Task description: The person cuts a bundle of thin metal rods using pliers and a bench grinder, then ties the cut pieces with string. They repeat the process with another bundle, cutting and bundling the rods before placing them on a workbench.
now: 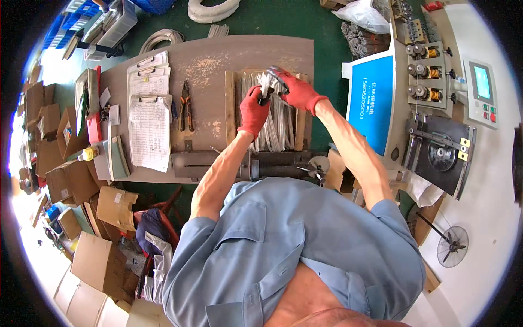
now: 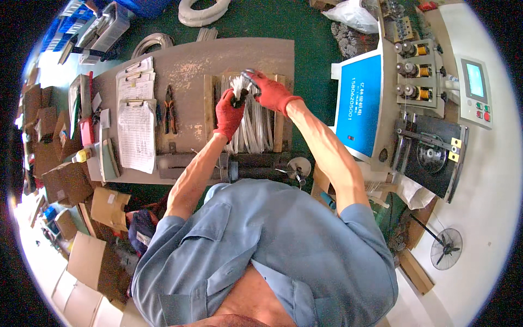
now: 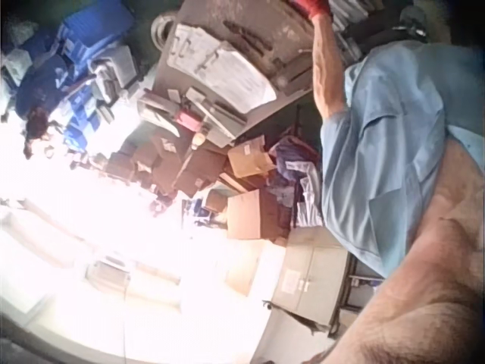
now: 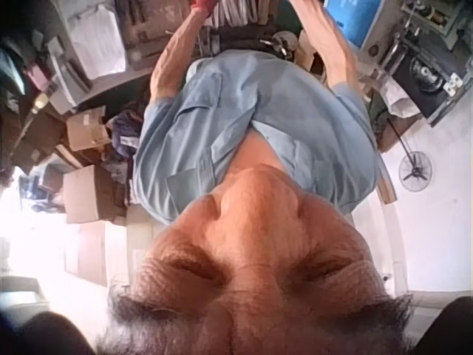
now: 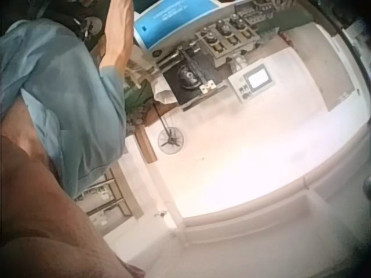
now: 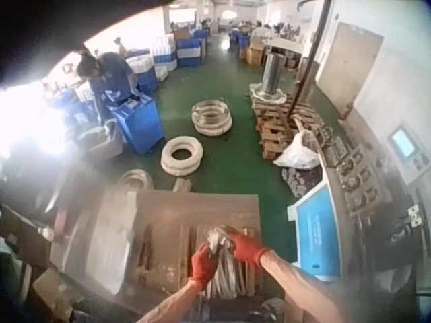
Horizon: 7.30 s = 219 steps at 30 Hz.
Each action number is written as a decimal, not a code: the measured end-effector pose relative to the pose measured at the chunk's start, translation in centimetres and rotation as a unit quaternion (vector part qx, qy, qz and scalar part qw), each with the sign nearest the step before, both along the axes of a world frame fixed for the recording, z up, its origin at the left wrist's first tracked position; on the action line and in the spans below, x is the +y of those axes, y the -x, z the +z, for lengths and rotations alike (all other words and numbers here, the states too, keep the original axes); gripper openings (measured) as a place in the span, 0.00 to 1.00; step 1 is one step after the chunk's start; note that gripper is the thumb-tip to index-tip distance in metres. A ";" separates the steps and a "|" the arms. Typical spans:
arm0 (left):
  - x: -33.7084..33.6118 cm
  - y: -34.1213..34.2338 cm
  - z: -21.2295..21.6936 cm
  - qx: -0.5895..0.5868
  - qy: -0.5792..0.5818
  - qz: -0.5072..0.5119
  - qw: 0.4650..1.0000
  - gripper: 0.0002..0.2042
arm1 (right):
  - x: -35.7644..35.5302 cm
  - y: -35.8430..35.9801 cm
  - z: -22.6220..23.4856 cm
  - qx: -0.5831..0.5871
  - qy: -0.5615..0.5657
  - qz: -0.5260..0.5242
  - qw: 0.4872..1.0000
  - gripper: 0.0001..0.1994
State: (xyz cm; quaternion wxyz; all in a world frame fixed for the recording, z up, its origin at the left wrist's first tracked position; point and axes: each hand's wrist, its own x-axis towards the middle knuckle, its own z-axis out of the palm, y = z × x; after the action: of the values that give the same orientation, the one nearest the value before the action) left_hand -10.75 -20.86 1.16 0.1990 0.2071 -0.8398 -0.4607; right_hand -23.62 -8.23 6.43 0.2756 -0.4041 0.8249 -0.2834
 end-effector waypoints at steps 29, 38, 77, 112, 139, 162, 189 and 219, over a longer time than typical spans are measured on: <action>-0.6 -1.4 1.3 0.022 -0.015 -0.047 0.999 0.16 | -2.5 2.5 -0.9 0.200 -0.128 0.279 0.930 0.09; -2.4 -2.9 1.0 -0.073 0.201 -0.040 0.976 0.18 | 0.0 1.0 0.3 0.250 -0.097 0.261 0.927 0.06; -4.8 -7.7 8.2 0.170 -0.785 0.001 0.596 0.21 | 4.3 -8.6 6.2 -0.614 0.385 -0.184 0.664 0.11; -14.2 -5.5 -2.2 -0.072 -0.417 0.228 0.877 0.12 | -1.0 -6.3 -5.5 -0.062 -0.266 -0.107 0.956 0.23; -0.8 -1.2 -9.5 -0.139 -0.214 0.124 0.959 0.11 | -0.3 -7.0 -9.7 -0.106 -0.207 -0.190 0.954 0.22; -2.1 -3.4 -13.1 -0.105 -0.466 0.295 0.828 0.15 | 0.2 -7.4 -9.3 -0.123 -0.201 -0.234 0.943 0.23; -1.0 -1.4 -10.5 -0.454 0.129 -0.045 0.880 0.09 | 1.6 -10.0 -10.3 -0.084 -0.021 -0.421 0.903 0.23; 4.2 -7.6 5.2 0.147 -0.504 0.208 0.825 0.08 | 4.8 -10.9 6.0 0.016 0.066 0.032 0.997 0.19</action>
State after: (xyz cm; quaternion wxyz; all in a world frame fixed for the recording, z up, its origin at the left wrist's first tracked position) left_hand -3.18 -16.69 6.33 0.2789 0.3783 -0.3883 -0.7927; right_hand -12.76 -3.41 12.48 0.2436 -0.4524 0.7952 -0.3219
